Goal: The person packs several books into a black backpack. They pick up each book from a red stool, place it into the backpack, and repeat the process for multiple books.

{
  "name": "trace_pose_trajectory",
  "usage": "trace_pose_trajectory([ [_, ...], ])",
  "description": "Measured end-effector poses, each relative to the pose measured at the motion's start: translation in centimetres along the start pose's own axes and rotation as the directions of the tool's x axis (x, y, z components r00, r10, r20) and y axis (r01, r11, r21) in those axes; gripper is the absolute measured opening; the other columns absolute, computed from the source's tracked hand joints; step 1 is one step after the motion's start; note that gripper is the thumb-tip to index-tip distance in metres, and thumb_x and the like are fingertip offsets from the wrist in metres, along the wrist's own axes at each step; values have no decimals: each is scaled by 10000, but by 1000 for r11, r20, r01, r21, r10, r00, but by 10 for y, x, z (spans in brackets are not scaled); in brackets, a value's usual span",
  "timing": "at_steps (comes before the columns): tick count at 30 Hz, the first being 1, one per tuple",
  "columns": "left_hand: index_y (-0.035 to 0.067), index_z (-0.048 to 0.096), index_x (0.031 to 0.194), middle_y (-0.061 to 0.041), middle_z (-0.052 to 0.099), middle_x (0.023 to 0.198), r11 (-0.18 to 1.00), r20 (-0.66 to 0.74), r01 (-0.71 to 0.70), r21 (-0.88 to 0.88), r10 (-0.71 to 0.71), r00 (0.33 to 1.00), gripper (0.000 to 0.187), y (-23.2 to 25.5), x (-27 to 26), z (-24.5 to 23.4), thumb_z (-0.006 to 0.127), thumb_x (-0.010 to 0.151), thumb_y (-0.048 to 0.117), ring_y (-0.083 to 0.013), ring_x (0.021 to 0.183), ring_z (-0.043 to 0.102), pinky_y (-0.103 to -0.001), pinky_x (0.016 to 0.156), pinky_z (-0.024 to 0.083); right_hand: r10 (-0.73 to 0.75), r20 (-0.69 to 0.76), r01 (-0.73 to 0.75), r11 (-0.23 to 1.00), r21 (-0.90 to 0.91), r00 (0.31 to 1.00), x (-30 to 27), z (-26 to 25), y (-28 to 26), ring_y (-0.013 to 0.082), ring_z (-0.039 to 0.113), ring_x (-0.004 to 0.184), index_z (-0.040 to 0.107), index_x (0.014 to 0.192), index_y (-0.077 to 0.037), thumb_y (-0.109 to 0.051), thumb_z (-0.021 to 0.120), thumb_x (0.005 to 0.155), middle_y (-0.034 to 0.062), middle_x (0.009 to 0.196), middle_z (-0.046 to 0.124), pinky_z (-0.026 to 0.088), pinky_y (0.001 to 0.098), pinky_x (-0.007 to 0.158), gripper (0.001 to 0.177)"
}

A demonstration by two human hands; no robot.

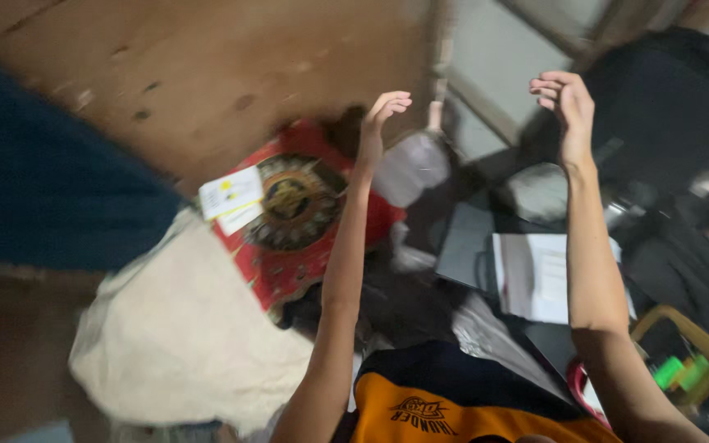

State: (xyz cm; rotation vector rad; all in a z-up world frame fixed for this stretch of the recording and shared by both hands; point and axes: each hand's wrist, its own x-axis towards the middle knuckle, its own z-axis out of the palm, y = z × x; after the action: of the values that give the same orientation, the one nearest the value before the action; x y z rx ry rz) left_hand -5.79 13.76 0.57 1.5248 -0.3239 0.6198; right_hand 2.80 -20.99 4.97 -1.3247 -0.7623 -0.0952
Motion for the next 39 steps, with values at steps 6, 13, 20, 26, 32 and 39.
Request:
trace_pose_trajectory([
  [6, -20, 663, 1260, -90, 657, 1293, 989, -220, -51, 137, 80, 972, 492, 28, -60, -146, 452, 1087, 389, -193, 1249, 598, -351, 1118, 398, -1, 251, -40, 986, 159, 968, 51, 146, 41, 172, 622, 1218, 544, 1377, -1, -439, 473, 1148, 122, 1323, 657, 472, 306, 1095, 499],
  [13, -20, 663, 1204, -123, 690, 1255, 953, -397, -44, 300, 167, 903, 412, 80, -140, -272, 444, 1083, 308, -220, 1189, 627, -367, 1087, 440, -33, 430, -60, 978, 201, 902, 75, 304, 62, 174, 637, 1211, 582, 1335, -52, -465, 457, 1137, 94, 1288, 675, 440, 333, 1087, 475],
  [20, -34, 669, 1208, -98, 703, 1181, 924, -565, 73, 375, 165, 808, 435, 145, -193, -327, 446, 1052, 306, -190, 1083, 628, -332, 1023, 436, -94, 561, -92, 951, 294, 823, 84, 407, 72, 179, 626, 1191, 579, 1326, -34, -454, 464, 1140, 101, 1268, 670, 454, 350, 1095, 473],
  [26, 7, 667, 1241, -68, 704, 1155, 917, -651, 158, 367, 132, 747, 464, 148, -217, -351, 421, 1084, 367, -170, 1084, 617, -339, 1025, 413, -111, 601, -121, 936, 332, 791, 91, 456, 89, 179, 626, 1198, 574, 1317, -25, -382, 487, 1139, 95, 1253, 671, 467, 354, 1110, 408],
  [32, 64, 675, 1262, -59, 701, 1183, 910, -699, 252, 329, 55, 713, 450, 117, -229, -387, 451, 1061, 398, -186, 1076, 622, -353, 989, 413, -38, 638, -114, 974, 195, 769, 90, 511, 136, 129, 632, 1159, 617, 1262, -33, -111, 554, 1079, 49, 1202, 688, 490, 310, 1062, 209],
  [39, -1, 687, 1254, -86, 693, 1174, 966, -668, 147, 213, 35, 743, 460, 53, -226, -436, 516, 1082, 391, -190, 1117, 597, -357, 1050, 429, -179, 708, 290, 956, -38, 683, 71, 599, 236, 235, 714, 998, 651, 1172, 35, -133, 824, 926, 164, 1100, 710, 586, 341, 834, 345],
])
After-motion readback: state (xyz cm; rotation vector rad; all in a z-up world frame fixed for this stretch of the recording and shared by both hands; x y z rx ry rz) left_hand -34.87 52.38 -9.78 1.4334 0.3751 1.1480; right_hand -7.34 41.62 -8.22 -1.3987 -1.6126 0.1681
